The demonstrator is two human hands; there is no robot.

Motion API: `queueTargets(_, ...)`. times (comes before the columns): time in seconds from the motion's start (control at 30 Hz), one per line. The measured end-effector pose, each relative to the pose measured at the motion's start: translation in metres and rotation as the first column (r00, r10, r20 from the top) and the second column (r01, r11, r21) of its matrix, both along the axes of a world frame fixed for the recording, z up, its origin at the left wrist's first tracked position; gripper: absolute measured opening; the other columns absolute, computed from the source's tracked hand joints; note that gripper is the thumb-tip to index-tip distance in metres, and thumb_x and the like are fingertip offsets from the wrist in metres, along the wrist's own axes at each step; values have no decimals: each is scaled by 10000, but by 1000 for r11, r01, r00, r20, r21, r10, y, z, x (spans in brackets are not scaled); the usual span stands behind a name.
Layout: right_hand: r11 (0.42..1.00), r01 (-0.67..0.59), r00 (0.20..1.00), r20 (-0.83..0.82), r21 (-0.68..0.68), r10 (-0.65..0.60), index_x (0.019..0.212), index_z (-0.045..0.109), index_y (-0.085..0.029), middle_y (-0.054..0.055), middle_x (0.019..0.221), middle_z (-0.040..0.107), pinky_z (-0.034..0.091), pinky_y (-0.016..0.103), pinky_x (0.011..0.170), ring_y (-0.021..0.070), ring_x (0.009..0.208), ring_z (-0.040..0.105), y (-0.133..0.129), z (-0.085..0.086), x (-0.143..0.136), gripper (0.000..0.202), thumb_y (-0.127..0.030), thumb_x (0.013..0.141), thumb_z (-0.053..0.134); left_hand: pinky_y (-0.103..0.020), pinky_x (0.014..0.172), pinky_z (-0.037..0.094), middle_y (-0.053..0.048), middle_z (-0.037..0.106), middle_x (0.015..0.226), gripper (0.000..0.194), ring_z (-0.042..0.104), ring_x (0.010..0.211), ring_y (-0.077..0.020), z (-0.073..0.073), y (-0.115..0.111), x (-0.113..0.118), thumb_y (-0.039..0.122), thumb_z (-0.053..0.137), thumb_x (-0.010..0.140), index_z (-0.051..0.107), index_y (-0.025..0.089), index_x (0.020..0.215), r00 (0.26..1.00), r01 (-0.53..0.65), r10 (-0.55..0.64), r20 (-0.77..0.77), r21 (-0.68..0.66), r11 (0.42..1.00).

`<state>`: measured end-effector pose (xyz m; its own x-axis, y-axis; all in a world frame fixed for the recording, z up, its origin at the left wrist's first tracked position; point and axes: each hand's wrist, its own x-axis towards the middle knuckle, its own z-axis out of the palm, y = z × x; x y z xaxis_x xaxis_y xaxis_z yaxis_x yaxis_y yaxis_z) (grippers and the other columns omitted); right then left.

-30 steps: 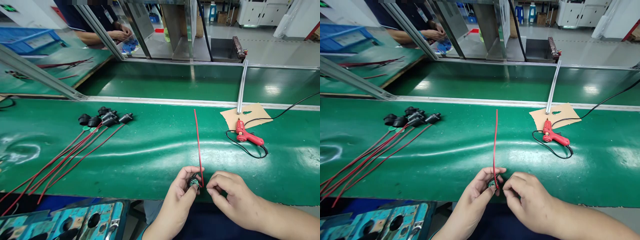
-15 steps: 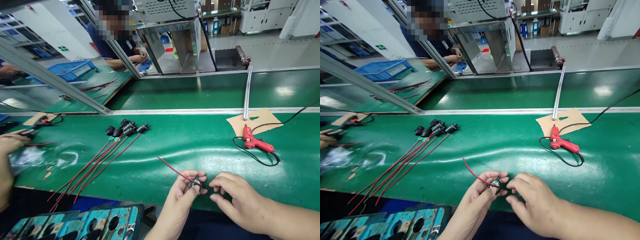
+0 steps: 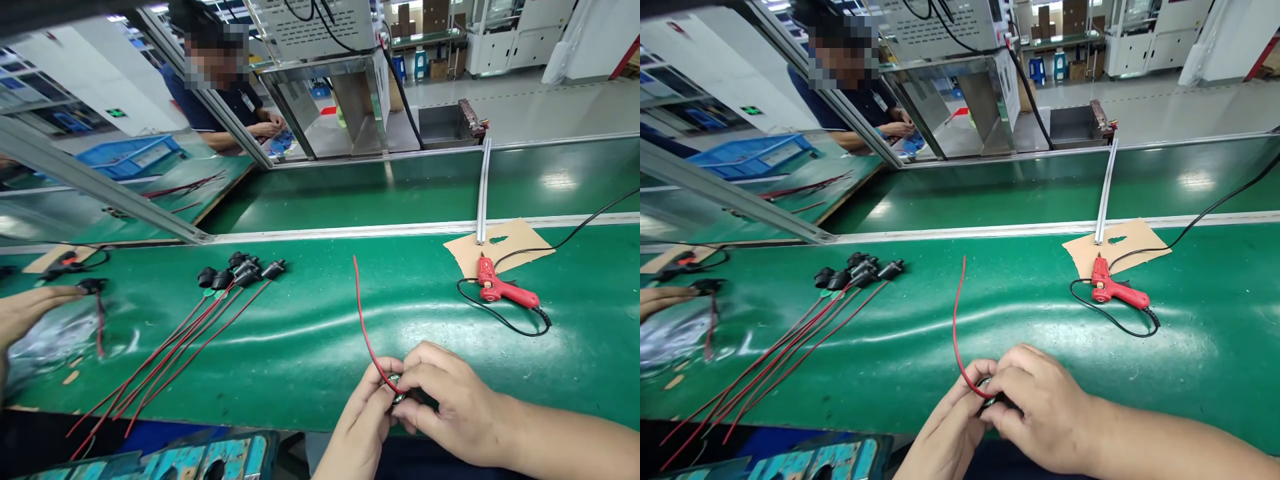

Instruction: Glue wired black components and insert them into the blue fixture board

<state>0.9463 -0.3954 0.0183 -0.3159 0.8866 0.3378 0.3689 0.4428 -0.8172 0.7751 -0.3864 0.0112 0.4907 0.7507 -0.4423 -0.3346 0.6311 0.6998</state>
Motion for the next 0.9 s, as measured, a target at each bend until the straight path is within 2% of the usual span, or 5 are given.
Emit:
queueTargets(0.17,998,55,998,19,-38,-54,1162,601,-194,49,951,636,520,312,745,185,844,595,-3,-4,-1,278,-121,900,660,-244,621,412,11,488,794,303,408,680,-128,-8,-2,7,499,619,928,658,199,954,992,-15,23,-125,65,998)
queueTargets(0.3,998,67,997,45,-5,-67,1126,600,-192,48,920,632,506,308,718,188,807,578,-4,-7,-1,271,-80,882,638,-244,596,352,22,461,762,360,333,644,-122,-12,-4,9,555,569,947,630,202,920,972,20,17,-236,154,988)
queueTargets(0.57,996,71,997,32,45,-73,1081,584,-170,60,902,627,492,308,707,194,797,566,-5,-7,2,240,-62,869,613,-283,694,393,-28,570,912,345,465,793,-177,-9,-9,10,552,546,970,628,219,1001,926,54,54,-373,275,960)
queueTargets(0.7,997,72,997,21,31,-73,1072,583,-172,58,903,630,490,301,701,190,798,573,-5,-7,3,233,-62,870,617,-299,766,407,-40,600,951,345,508,889,-207,-10,-9,11,556,554,966,630,230,1050,930,41,69,-362,288,957)
queueTargets(0.9,997,75,997,9,24,-75,1082,577,-181,55,908,630,493,297,698,184,795,578,-5,-9,3,275,-43,847,610,-312,795,406,-39,598,922,327,514,894,-215,-8,-8,14,539,562,970,641,222,993,937,34,70,-341,292,956)
